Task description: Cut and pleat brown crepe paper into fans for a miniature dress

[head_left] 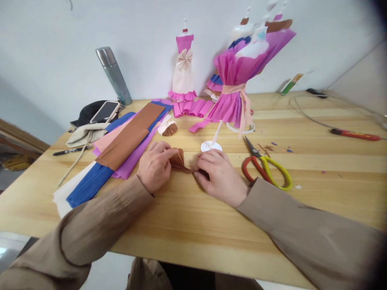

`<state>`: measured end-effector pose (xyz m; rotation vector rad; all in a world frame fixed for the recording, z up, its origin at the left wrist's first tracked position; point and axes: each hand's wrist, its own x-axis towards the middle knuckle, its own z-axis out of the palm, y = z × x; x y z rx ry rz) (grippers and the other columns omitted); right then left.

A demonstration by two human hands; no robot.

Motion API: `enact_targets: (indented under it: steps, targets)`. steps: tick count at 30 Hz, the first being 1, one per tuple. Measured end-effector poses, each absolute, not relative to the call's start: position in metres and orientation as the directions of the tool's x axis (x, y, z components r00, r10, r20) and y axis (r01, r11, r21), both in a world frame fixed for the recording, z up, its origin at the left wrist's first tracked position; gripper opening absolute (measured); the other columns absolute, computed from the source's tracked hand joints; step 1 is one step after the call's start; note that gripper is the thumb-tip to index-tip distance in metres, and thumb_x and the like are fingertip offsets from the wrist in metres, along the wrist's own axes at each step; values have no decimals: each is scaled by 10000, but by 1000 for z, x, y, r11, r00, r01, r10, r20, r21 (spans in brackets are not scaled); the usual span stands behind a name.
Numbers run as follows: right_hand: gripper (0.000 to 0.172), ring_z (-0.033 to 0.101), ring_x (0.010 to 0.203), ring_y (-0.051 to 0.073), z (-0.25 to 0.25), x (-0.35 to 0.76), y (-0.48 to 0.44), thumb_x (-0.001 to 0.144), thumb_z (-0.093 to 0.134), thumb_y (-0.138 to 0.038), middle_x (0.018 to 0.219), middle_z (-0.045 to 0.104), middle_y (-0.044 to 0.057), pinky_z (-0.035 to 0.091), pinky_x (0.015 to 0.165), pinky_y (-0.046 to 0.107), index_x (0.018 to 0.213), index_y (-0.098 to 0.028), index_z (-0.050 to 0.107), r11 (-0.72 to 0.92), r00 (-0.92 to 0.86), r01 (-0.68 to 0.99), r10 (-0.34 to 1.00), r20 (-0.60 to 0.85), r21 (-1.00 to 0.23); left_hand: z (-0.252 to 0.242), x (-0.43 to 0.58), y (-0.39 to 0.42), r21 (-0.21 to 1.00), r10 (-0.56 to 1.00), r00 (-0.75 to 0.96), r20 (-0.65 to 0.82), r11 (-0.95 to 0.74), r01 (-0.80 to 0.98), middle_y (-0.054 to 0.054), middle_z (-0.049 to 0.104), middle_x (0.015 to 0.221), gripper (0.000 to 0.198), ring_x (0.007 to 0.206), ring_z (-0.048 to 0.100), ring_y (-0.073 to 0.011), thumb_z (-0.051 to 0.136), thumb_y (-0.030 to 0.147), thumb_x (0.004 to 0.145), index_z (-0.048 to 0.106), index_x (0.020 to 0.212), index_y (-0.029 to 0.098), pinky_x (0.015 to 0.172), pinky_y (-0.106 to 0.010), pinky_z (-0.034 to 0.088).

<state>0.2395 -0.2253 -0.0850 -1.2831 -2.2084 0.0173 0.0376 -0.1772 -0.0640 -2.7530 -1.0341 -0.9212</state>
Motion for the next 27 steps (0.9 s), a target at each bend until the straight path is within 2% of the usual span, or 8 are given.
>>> enact_targets:
  steps: [3, 7, 10, 16, 19, 23, 27]
  targets:
    - [90, 545, 865, 236, -85, 240, -225, 804, 548, -159, 788, 619, 64, 391, 821, 407, 727, -187, 585, 538, -374, 796, 797, 474, -277, -66, 40, -180, 125, 493, 698, 519, -852, 508, -111, 603, 1159, 323, 1069, 518, -251, 479, 101, 812, 653, 1078, 156, 923, -440, 484]
    - [119, 557, 911, 248, -86, 240, -226, 816, 540, -168, 806, 635, 79, 385, 870, 427, 709, -179, 588, 543, -383, 804, 785, 487, -242, -74, 44, -182, 104, 390, 797, 461, -916, 388, -112, 641, 1107, 226, 1142, 505, -281, 488, 208, 885, 645, 1033, 143, 960, -476, 478]
    - [108, 560, 964, 255, -86, 240, -227, 835, 531, -181, 833, 658, 78, 346, 947, 462, 775, -180, 621, 560, -398, 805, 754, 523, -195, -79, 45, -181, 69, 358, 827, 433, -928, 365, -105, 662, 1066, 219, 1133, 534, -270, 447, 170, 905, 636, 1011, 134, 985, -470, 471]
    - [113, 561, 1053, 253, -88, 239, -228, 871, 550, -197, 840, 704, 46, 265, 1045, 489, 893, -185, 661, 610, -429, 782, 675, 600, -128, -81, 46, -183, -32, 328, 848, 415, -927, 374, -108, 650, 1159, 277, 1253, 484, -302, 381, 112, 921, 596, 1096, 111, 1052, -503, 422]
    - [119, 571, 1036, 252, -89, 240, -228, 879, 552, -213, 809, 700, 46, 275, 1040, 491, 869, -191, 669, 602, -426, 786, 692, 583, -141, -82, 46, -184, -52, 323, 850, 416, -925, 376, -121, 646, 1157, 281, 1243, 488, -307, 378, 113, 925, 584, 1115, 87, 1036, -492, 436]
    - [166, 580, 1006, 250, -90, 240, -226, 889, 526, -212, 800, 686, 62, 312, 1009, 487, 810, -182, 669, 602, -430, 785, 698, 572, -146, -81, 46, -182, 1, 361, 824, 437, -916, 401, -118, 643, 1070, 232, 1175, 503, -274, 424, 126, 916, 618, 1040, 103, 1004, -460, 447]
    - [172, 576, 974, 248, -91, 239, -225, 883, 522, -213, 797, 670, 72, 343, 976, 480, 808, -175, 672, 601, -431, 786, 700, 569, -143, -74, 50, -186, 8, 466, 785, 408, -862, 508, -72, 601, 857, 197, 893, 516, -215, 469, 141, 906, 660, 863, 162, 779, -365, 490]
